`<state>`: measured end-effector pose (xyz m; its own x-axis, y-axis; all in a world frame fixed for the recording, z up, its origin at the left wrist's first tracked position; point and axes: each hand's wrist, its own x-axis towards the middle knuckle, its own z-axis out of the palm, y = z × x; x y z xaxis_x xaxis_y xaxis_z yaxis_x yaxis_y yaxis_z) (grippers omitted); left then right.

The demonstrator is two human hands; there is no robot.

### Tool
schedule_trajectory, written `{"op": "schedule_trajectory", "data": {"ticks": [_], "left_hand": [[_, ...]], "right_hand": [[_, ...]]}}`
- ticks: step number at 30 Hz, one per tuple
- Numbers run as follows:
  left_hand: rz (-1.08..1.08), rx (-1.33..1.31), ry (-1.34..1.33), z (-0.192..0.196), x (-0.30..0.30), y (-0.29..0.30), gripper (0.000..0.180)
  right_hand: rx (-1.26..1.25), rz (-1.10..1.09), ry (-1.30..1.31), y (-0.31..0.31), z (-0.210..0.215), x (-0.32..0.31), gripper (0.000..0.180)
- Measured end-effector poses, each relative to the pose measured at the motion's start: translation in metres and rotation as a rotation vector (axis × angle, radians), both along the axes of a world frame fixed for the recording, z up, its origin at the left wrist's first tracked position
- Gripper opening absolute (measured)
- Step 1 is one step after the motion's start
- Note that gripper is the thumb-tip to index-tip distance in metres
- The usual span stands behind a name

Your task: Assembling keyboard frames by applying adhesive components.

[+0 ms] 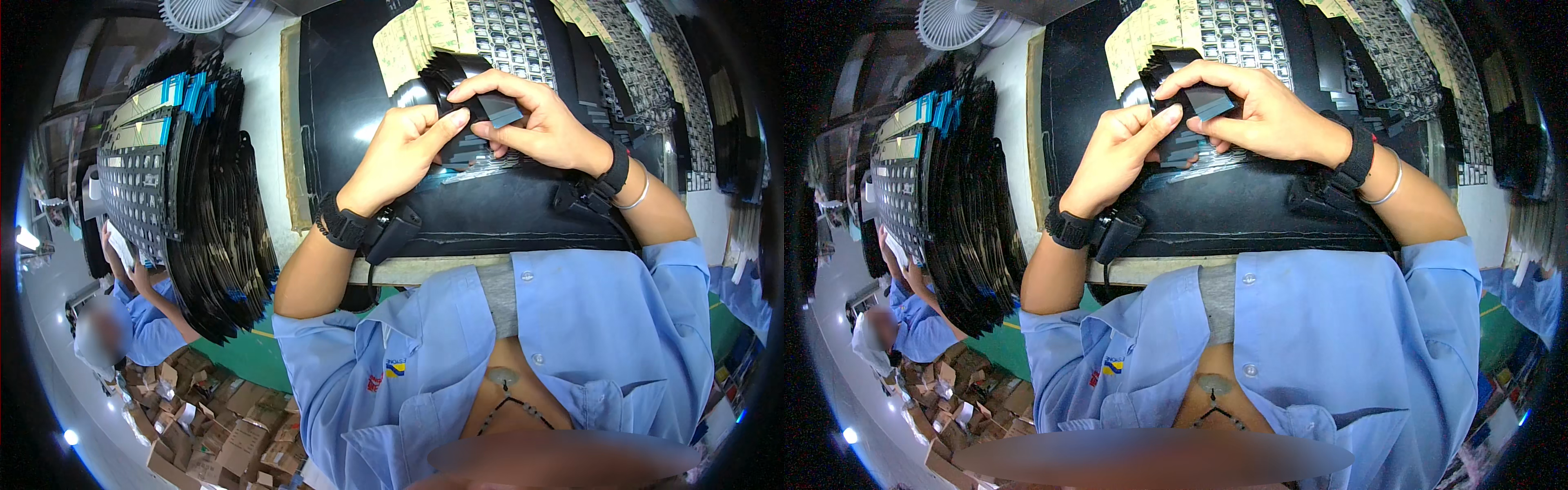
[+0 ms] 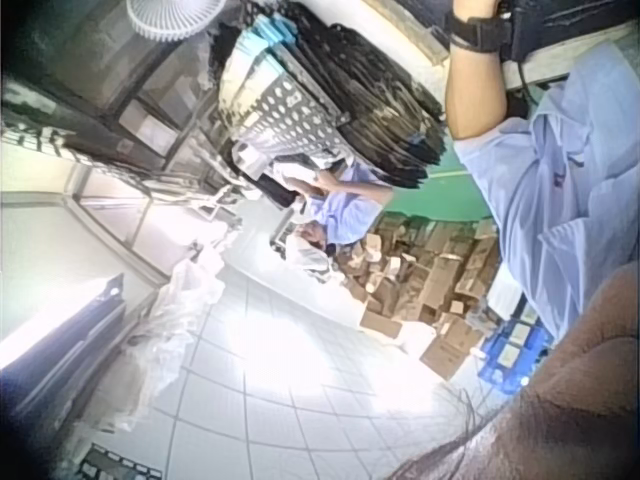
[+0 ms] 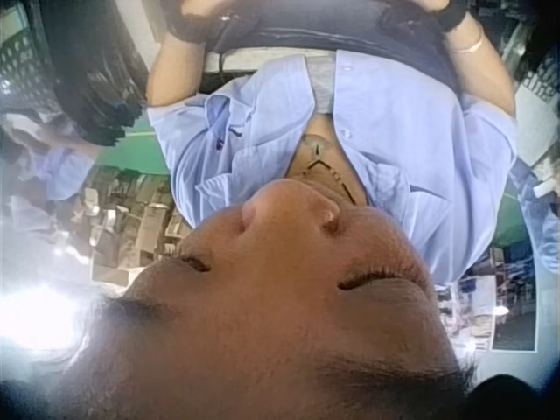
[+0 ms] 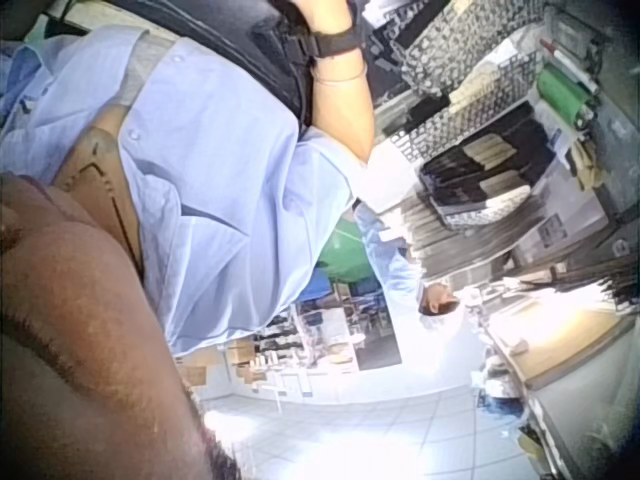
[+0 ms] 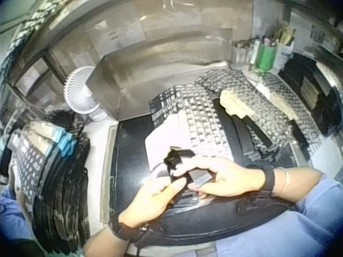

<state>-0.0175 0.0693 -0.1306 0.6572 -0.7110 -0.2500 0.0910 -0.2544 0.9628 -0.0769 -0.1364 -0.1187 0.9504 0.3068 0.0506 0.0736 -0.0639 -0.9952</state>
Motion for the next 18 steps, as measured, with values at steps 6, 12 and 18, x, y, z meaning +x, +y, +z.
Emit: {"op": "schedule_trajectory", "data": {"ticks": [6, 12, 18], "left_hand": [[0.005, 0.012, -0.026, -0.005, 0.0, -0.001, 0.034], [0.027, 0.027, -0.006, -0.002, -0.001, -0.002, 0.035], [0.011, 0.051, 0.018, 0.001, -0.001, -0.003, 0.034]], "right_hand": [[-0.128, -0.023, -0.347, 0.001, -0.011, 0.007, 0.04], [-0.008, -0.036, -0.055, 0.003, -0.002, 0.0, 0.04], [0.008, -0.041, -0.047, 0.002, -0.002, -0.001, 0.04]]}}
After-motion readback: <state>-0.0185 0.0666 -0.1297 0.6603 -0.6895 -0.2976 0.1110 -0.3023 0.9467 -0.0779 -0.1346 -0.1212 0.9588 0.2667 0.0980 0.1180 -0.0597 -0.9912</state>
